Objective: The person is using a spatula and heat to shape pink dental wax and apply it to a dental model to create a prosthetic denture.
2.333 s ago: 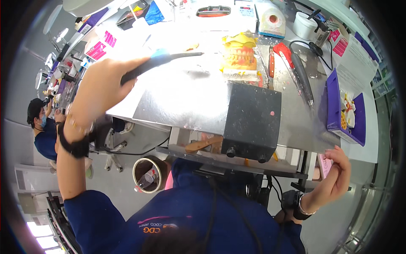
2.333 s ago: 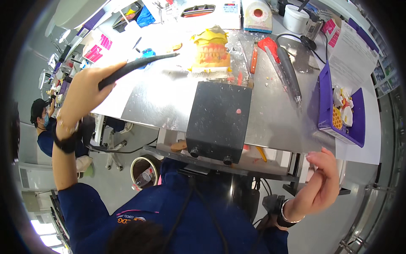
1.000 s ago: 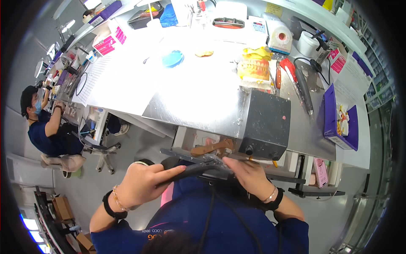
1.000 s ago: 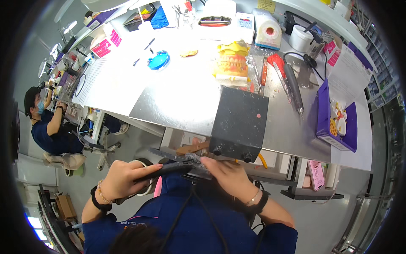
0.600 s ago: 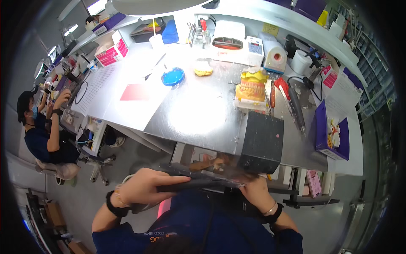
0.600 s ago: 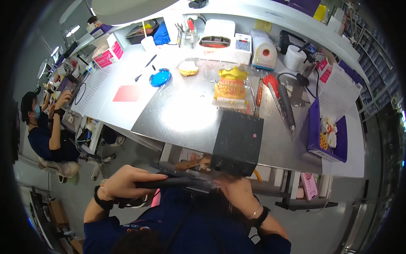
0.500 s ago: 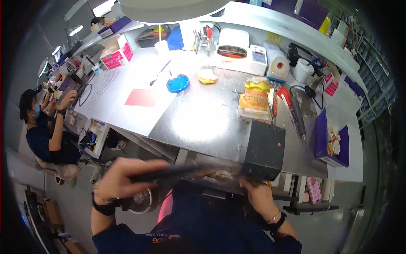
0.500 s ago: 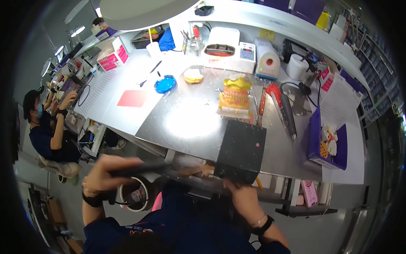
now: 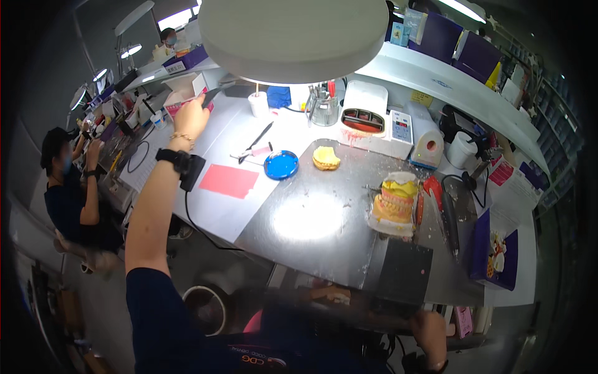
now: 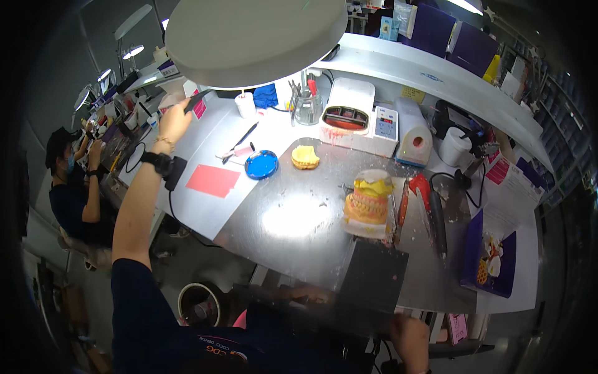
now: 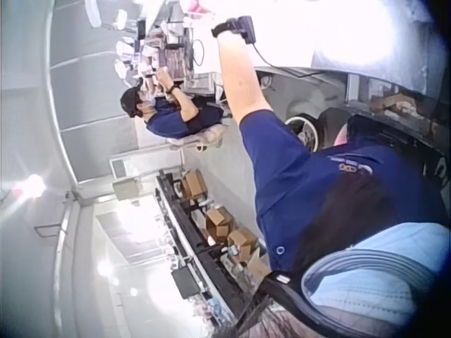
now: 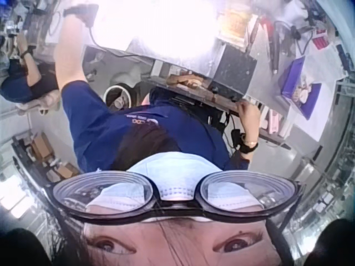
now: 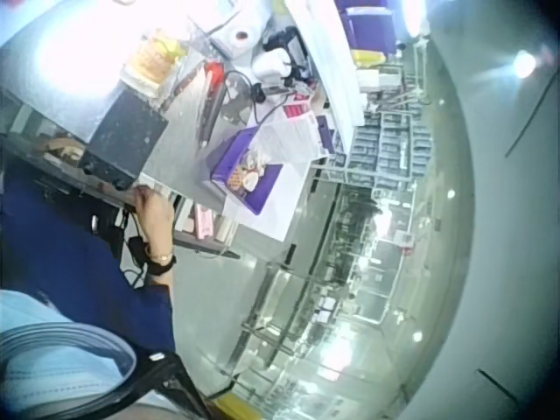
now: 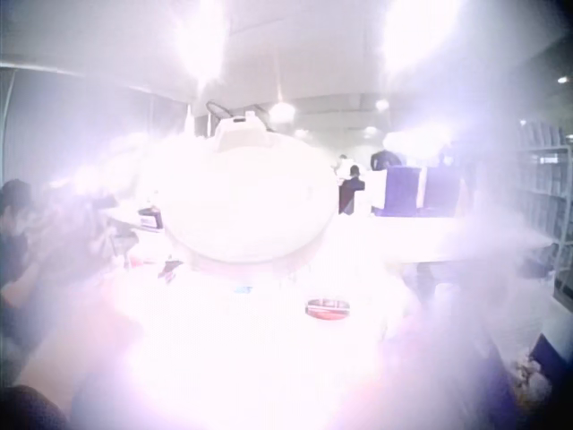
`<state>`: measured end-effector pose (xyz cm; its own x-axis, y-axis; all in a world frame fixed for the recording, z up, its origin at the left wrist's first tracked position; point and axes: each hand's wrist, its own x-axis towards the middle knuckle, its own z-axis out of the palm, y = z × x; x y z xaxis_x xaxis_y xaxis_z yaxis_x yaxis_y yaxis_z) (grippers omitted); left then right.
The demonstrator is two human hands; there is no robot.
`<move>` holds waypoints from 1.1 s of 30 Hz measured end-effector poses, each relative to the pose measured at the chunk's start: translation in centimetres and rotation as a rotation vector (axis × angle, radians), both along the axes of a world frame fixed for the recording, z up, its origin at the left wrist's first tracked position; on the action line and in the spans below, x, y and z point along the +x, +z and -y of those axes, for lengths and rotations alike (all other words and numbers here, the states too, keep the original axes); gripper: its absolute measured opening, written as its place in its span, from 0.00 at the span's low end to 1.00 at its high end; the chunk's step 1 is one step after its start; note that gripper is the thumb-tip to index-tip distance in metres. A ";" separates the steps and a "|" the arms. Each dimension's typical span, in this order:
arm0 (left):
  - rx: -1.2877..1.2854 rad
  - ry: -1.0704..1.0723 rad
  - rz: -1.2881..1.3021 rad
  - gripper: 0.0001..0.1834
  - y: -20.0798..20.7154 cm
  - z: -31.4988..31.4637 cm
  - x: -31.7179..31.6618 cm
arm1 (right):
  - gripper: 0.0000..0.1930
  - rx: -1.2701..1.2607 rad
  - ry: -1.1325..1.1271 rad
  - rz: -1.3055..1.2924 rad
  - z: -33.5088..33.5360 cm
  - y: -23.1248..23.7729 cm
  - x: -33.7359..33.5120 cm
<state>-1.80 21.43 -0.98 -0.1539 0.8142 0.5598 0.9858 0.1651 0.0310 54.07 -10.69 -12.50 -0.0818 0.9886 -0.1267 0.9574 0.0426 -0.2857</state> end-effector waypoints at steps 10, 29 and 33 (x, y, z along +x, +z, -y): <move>0.268 -0.178 0.010 0.15 -6.6 -11.4 0.6 | 0.09 -0.311 0.273 -0.536 -2.0 13.7 1.0; -0.340 -0.709 -0.153 0.36 -5.9 7.0 22.7 | 0.16 0.712 0.349 -0.400 -17.0 12.7 -1.6; -0.354 -0.966 0.130 0.34 -1.7 12.3 24.1 | 0.13 0.231 0.191 -0.656 -18.8 12.1 -2.6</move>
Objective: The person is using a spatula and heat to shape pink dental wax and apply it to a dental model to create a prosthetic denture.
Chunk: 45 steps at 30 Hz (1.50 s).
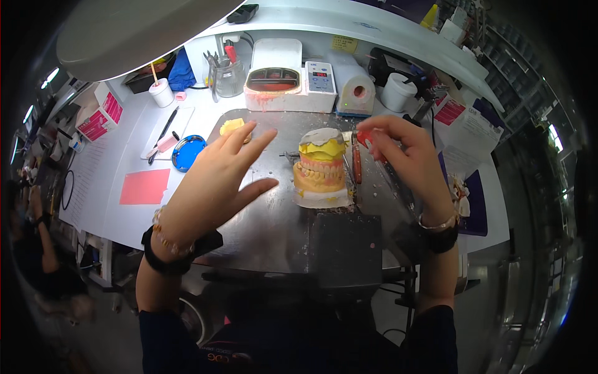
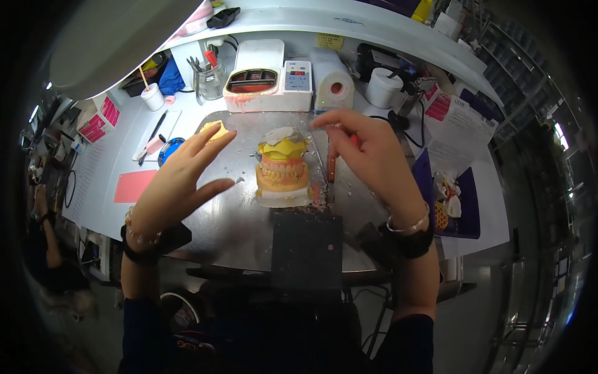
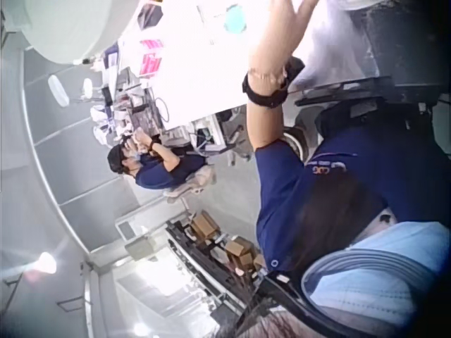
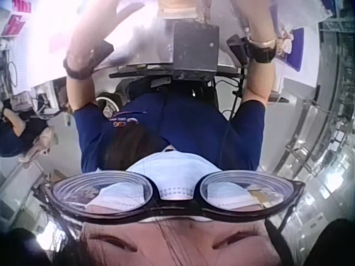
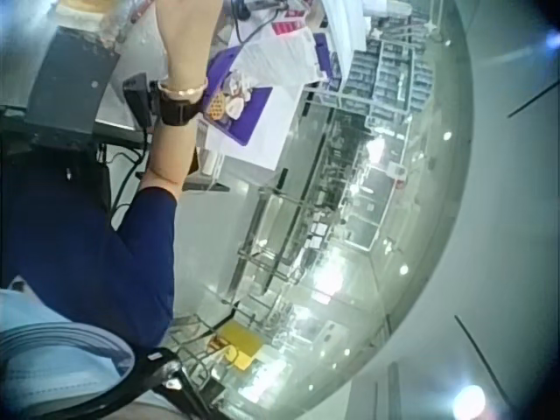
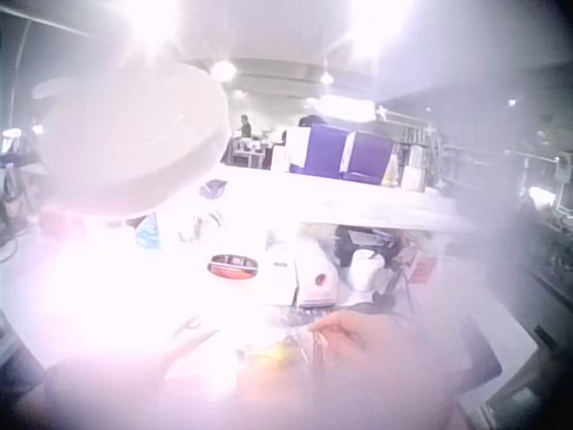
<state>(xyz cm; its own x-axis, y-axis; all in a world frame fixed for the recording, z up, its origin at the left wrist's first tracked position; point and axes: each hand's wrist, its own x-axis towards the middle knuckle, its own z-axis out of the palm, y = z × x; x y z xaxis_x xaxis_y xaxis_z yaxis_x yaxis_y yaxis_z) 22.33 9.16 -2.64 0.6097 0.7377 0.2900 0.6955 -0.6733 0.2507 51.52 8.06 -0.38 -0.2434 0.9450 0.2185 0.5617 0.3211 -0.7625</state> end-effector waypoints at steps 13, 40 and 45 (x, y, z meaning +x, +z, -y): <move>-0.263 -0.173 0.878 0.23 -3.1 -4.1 6.2 | 0.29 -0.042 0.354 -0.588 -2.6 -8.6 0.4; -0.130 -0.479 0.529 0.37 -5.0 -5.1 2.3 | 0.18 0.486 0.315 0.070 -1.8 -6.3 2.2; -0.044 -0.476 0.414 0.44 -5.4 -3.9 3.4 | 0.33 0.369 0.382 0.013 -1.8 -7.0 2.4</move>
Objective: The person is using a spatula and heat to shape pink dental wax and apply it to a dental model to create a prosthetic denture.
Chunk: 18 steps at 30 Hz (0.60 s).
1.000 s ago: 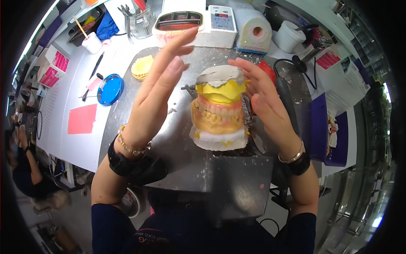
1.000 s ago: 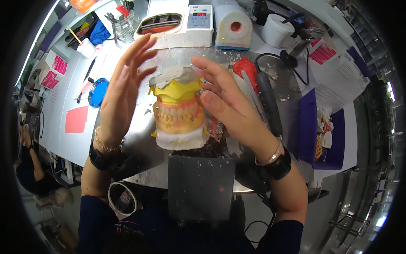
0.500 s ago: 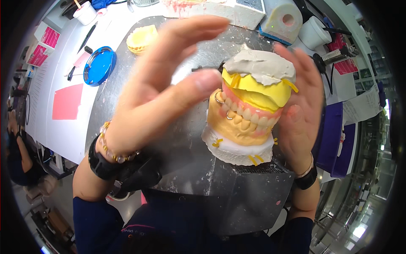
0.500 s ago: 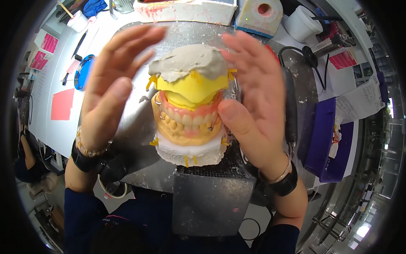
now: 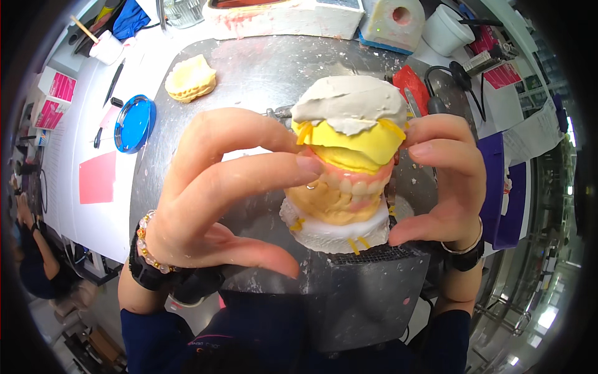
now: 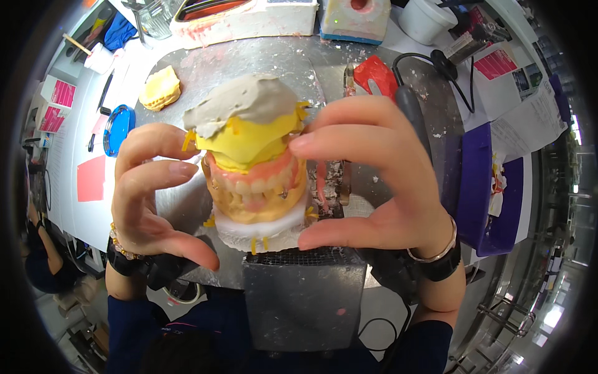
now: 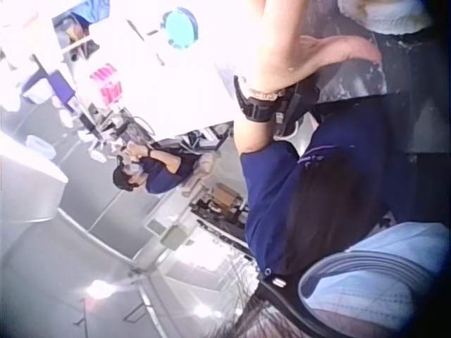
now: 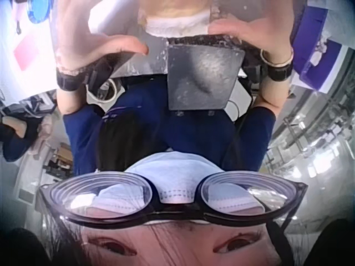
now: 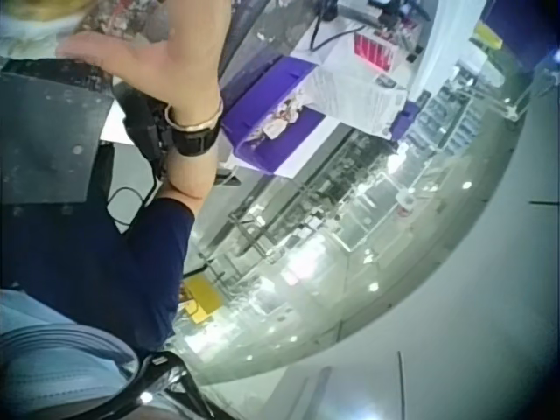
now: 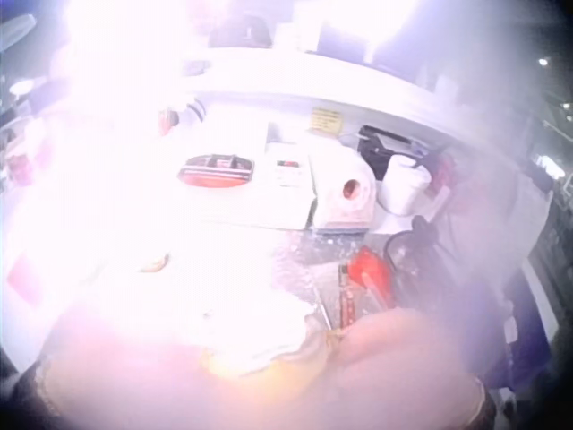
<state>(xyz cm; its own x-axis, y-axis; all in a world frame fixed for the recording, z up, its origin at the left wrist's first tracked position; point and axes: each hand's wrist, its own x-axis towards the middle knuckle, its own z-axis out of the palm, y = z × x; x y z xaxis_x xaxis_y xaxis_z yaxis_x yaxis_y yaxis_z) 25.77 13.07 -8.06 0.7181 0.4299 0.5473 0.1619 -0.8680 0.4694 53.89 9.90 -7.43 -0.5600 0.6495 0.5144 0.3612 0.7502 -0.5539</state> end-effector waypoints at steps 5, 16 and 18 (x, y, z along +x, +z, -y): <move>0.066 0.075 -0.005 0.48 -1.1 0.8 0.7 | 0.36 -0.017 0.034 0.018 0.0 -0.5 -0.4; 0.178 0.121 0.126 0.37 -1.5 0.7 1.6 | 0.35 0.077 -0.009 0.015 0.0 -1.0 -0.8; 0.169 0.126 0.124 0.36 -1.6 0.7 1.5 | 0.35 0.082 -0.015 0.011 0.0 -1.2 -0.8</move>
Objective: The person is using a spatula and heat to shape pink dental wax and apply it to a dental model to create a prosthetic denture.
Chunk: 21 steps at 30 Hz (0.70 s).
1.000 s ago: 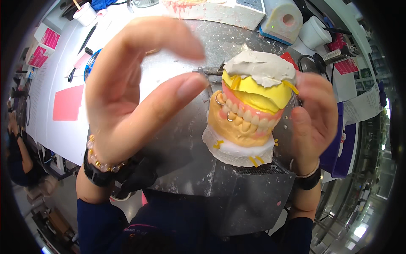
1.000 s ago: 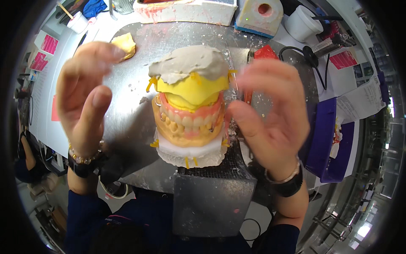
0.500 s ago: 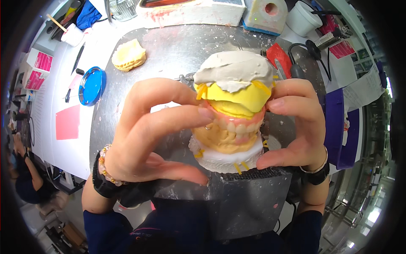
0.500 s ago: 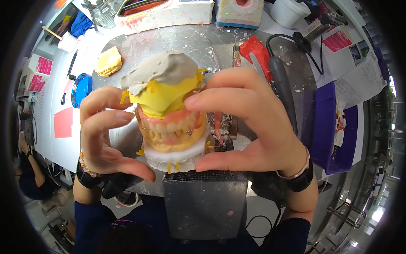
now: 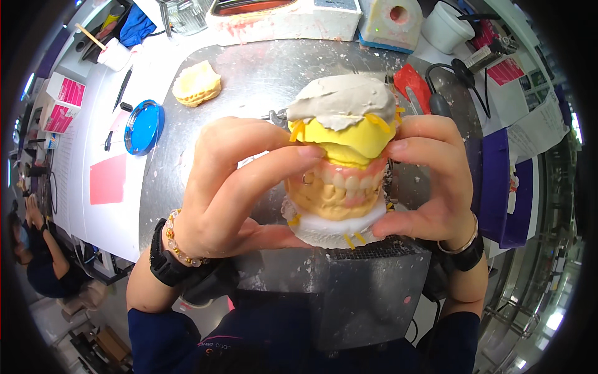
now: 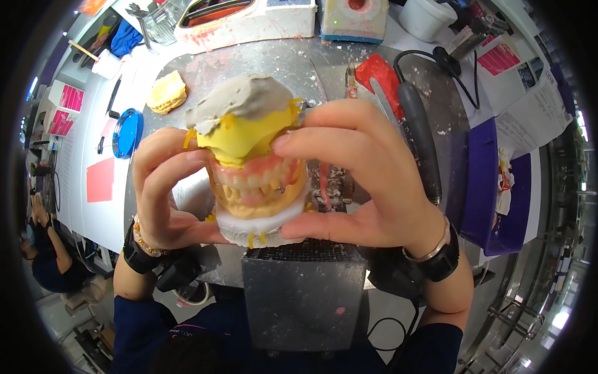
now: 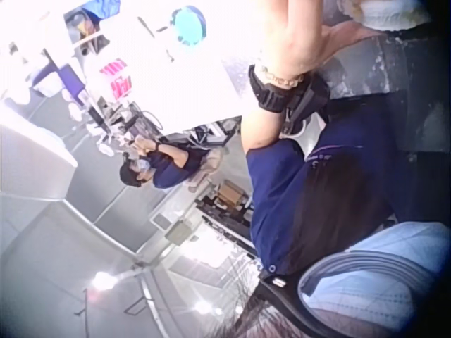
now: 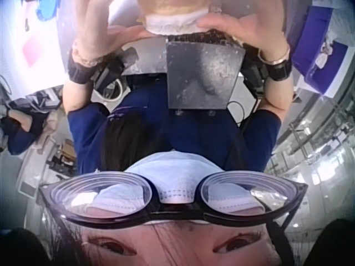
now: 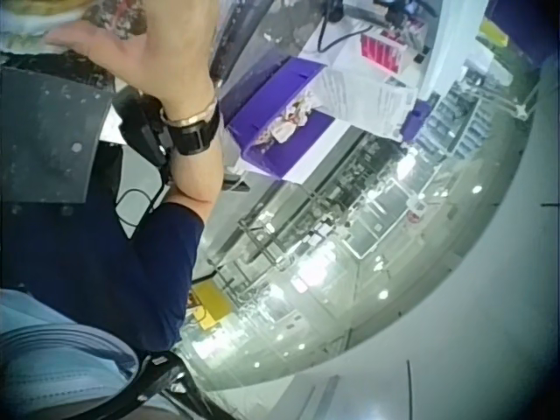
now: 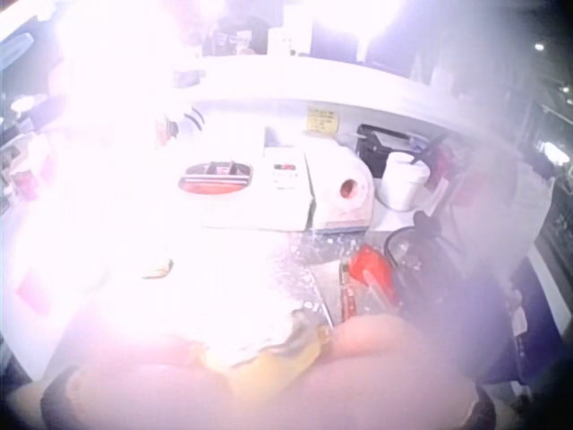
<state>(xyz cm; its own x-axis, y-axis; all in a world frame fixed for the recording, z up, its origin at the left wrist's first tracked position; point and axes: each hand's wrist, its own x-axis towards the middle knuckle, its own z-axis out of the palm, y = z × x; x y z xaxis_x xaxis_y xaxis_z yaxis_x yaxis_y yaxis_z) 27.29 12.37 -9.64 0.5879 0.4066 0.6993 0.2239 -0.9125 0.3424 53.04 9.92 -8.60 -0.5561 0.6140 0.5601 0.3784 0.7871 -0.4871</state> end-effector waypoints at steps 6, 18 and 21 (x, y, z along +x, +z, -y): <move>-0.063 0.006 0.031 0.33 0.3 0.3 0.2 | 0.32 -0.031 -0.003 -0.065 0.2 -0.1 -0.5; -0.161 -0.017 0.070 0.30 0.3 0.4 0.1 | 0.31 -0.042 0.008 0.028 0.3 0.0 0.1; -0.137 -0.013 0.015 0.34 0.2 0.2 -0.3 | 0.31 -0.047 0.001 0.034 0.4 0.2 0.0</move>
<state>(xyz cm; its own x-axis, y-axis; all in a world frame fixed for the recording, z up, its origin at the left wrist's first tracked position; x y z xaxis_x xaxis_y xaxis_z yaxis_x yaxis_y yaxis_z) 26.95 12.17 -9.44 0.5838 0.4913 0.6464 0.2061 -0.8598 0.4672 53.08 9.48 -8.40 -0.5750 0.6387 0.5112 0.3945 0.7639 -0.5106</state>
